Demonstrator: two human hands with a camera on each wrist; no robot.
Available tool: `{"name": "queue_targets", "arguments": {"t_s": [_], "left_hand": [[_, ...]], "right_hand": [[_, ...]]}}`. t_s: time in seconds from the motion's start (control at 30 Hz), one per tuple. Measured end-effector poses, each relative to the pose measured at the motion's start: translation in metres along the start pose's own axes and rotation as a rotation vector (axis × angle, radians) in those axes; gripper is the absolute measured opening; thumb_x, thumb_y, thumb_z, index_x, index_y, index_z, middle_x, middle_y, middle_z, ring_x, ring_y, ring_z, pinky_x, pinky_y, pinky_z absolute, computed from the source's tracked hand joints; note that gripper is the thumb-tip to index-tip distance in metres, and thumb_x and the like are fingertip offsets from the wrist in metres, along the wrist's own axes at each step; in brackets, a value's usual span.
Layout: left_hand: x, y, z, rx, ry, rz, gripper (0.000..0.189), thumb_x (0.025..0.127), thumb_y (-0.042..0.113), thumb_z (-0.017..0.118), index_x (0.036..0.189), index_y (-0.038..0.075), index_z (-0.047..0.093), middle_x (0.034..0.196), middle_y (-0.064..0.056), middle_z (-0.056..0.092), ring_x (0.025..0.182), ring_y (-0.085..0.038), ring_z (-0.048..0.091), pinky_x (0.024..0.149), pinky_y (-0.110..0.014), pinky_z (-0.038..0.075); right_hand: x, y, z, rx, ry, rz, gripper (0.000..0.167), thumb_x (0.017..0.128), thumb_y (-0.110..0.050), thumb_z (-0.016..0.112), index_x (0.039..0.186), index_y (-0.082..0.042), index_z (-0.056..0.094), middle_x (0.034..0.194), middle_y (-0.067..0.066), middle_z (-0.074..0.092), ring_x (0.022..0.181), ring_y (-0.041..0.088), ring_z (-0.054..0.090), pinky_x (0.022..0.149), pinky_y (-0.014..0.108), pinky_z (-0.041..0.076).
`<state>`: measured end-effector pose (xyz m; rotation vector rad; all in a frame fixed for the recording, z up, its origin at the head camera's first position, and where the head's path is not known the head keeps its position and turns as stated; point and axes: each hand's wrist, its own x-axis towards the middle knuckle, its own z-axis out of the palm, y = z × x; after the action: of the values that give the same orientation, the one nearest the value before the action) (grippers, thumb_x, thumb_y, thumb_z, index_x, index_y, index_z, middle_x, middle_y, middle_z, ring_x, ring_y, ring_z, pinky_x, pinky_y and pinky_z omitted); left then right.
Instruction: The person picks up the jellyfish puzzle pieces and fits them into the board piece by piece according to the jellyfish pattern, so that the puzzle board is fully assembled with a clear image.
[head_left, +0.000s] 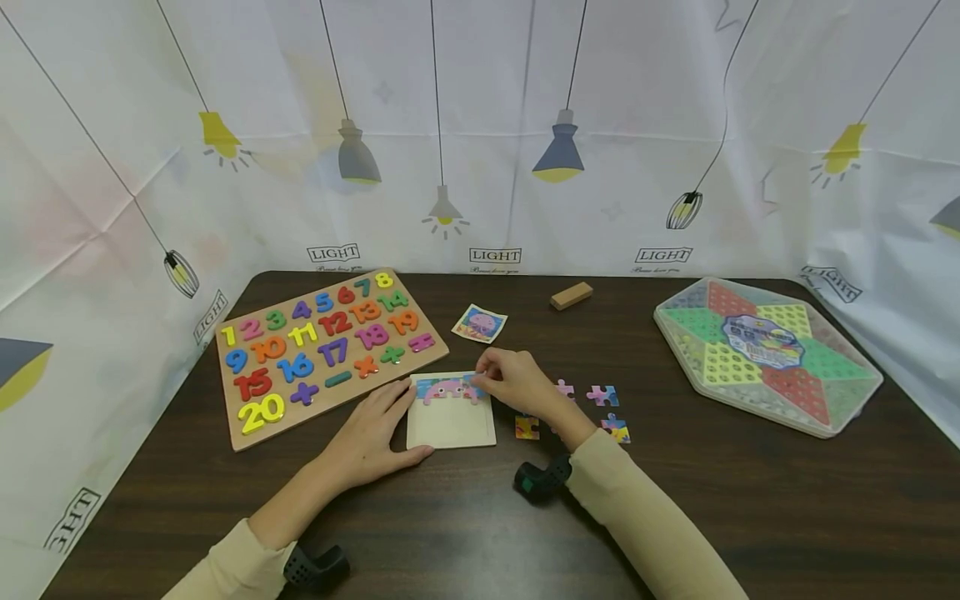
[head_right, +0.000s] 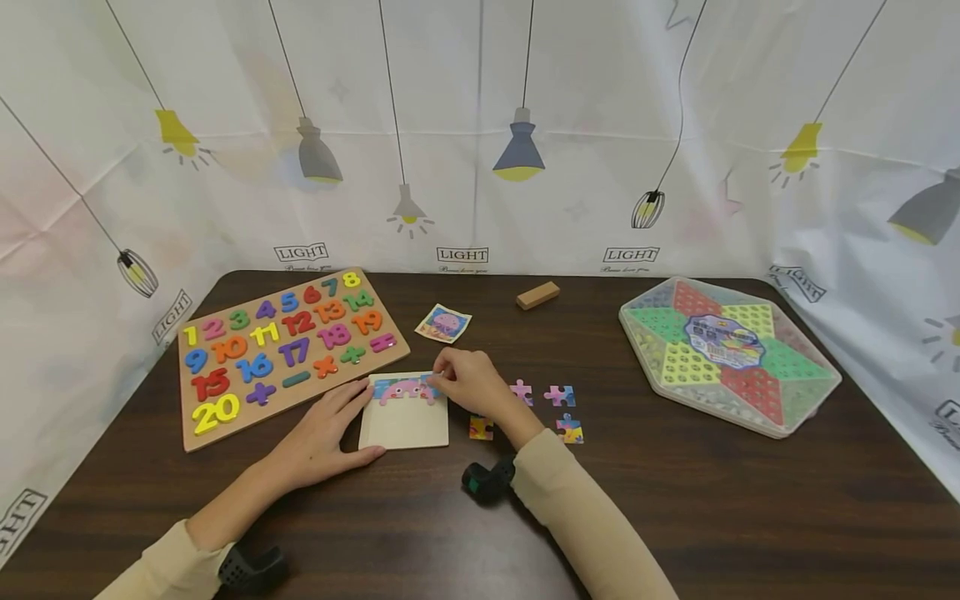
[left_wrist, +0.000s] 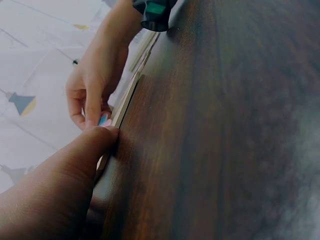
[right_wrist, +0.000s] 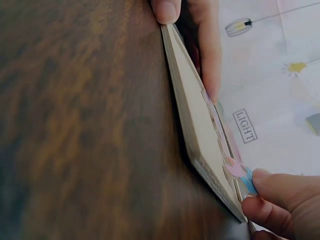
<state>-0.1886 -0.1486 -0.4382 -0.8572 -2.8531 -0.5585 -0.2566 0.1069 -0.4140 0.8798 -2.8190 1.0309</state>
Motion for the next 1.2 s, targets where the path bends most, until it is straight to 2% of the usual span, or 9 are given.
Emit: {"name": "queue_targets", "arguments": {"t_s": [0.43,0.7,0.97,1.2], "left_hand": [[0.001,-0.001,0.002,0.002,0.011,0.007,0.090,0.077,0.064,0.056,0.139,0.002,0.037,0.145,-0.013,0.031,0.132,-0.029,0.028,0.104,-0.049,0.026],[0.000,0.000,-0.001,0.007,0.009,0.008,0.089,0.078,0.064,0.056,0.140,0.002,0.037,0.145,-0.013,0.031,0.131,-0.029,0.028,0.104,-0.048,0.026],[0.000,0.000,-0.001,-0.006,0.006,0.000,0.089,0.078,0.064,0.056,0.140,0.003,0.036,0.145,-0.012,0.031,0.132,-0.029,0.027,0.104,-0.049,0.026],[0.000,0.000,-0.001,-0.011,-0.007,-0.018,0.089,0.078,0.065,0.055,0.141,0.004,0.035,0.146,-0.011,0.029,0.133,-0.029,0.026,0.104,-0.050,0.025]], "right_hand": [[0.004,-0.003,0.006,-0.016,0.038,0.051,0.011,0.086,-0.018,0.065,0.084,-0.008,0.061,0.065,-0.005,0.054,0.052,0.008,0.044,0.047,0.021,0.038],[0.006,-0.005,0.010,-0.051,0.010,0.105,0.011,0.085,-0.020,0.066,0.085,-0.011,0.060,0.063,-0.005,0.052,0.051,0.009,0.043,0.046,0.021,0.036],[0.005,-0.005,0.011,-0.090,0.033,0.088,0.013,0.084,-0.023,0.067,0.085,-0.012,0.060,0.063,-0.006,0.050,0.053,0.010,0.044,0.048,0.023,0.038],[0.005,-0.005,0.011,-0.151,0.067,0.076,0.014,0.084,-0.026,0.068,0.083,-0.015,0.060,0.064,-0.007,0.049,0.064,0.012,0.042,0.055,0.025,0.037]]}}
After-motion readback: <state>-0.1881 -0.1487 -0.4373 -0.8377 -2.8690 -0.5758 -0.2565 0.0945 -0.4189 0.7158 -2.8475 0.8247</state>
